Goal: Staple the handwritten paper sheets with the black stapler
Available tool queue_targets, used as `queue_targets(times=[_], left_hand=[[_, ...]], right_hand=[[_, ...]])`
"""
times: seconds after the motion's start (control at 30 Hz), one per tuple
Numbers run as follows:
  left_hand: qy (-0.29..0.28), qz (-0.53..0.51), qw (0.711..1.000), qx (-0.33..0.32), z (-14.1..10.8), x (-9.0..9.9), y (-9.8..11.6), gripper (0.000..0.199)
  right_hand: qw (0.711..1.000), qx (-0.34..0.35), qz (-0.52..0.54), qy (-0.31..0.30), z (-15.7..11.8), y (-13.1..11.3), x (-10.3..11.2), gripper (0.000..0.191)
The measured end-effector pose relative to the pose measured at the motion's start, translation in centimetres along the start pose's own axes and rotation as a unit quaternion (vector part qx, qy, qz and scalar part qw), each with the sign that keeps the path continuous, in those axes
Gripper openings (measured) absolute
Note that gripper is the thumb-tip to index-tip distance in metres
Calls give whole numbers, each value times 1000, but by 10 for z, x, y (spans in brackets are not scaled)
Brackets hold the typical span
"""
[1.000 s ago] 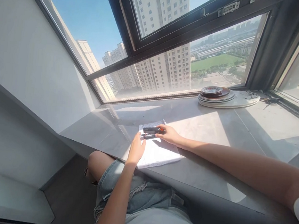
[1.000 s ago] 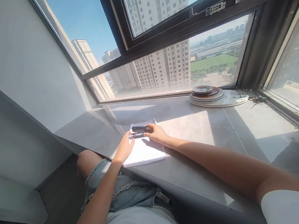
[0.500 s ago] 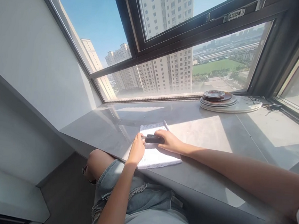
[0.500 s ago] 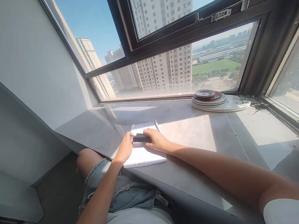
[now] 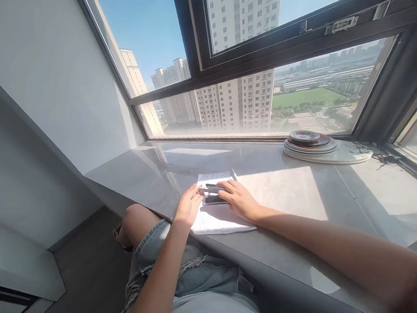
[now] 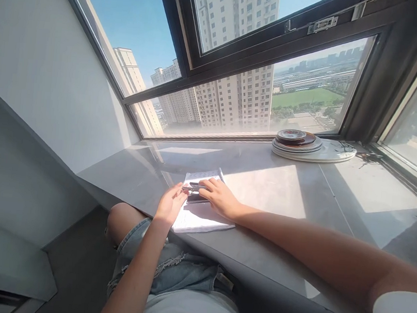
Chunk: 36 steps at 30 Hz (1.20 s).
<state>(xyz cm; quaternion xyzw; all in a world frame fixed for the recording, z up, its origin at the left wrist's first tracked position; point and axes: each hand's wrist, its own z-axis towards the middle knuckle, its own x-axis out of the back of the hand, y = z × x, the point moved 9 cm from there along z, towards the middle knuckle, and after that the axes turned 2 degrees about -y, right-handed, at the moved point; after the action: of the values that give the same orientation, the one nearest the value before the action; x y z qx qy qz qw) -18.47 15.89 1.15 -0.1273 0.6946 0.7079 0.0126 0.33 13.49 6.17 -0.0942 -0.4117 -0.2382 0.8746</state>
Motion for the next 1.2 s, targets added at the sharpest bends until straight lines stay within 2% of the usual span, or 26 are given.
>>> queue_targets(times=[0.17, 0.33, 0.4, 0.5, 0.63, 0.77, 0.87, 1.03, 1.1, 1.2], left_hand=[[-72, -6, 997, 0, -4, -16, -5, 23], [-87, 15, 996, -31, -7, -23, -7, 26], [-52, 12, 998, -33, -5, -18, -9, 26], [46, 5, 997, -59, -3, 0, -6, 24], [112, 32, 980, -159, -11, 11, 17, 28], [155, 70, 953, -249, -27, 14, 43, 31], [124, 92, 952, -264, -32, 2, 50, 40], [4, 149, 961, -234, -37, -33, 47, 52], [-22, 172, 955, -239, -44, -44, 51, 51], [-46, 189, 950, -245, -54, -55, 60, 46]], right_hand=[[999, 32, -24, -18, 0, -9, -1, 44], [1000, 9, -9, -22, 1, -5, 0, 49], [999, -37, 32, -1, 1, 4, 3, 52], [980, -137, 139, 41, 0, 24, 9, 42], [929, -227, 292, 21, -3, 37, 1, 17], [906, -271, 325, 3, -5, 44, -7, 25], [906, -282, 315, -17, -5, 50, -16, 33], [920, -256, 296, -31, -4, 50, -24, 31], [935, -224, 275, 15, -3, 45, -14, 31], [959, -128, 229, 111, -1, 24, 10, 38]])
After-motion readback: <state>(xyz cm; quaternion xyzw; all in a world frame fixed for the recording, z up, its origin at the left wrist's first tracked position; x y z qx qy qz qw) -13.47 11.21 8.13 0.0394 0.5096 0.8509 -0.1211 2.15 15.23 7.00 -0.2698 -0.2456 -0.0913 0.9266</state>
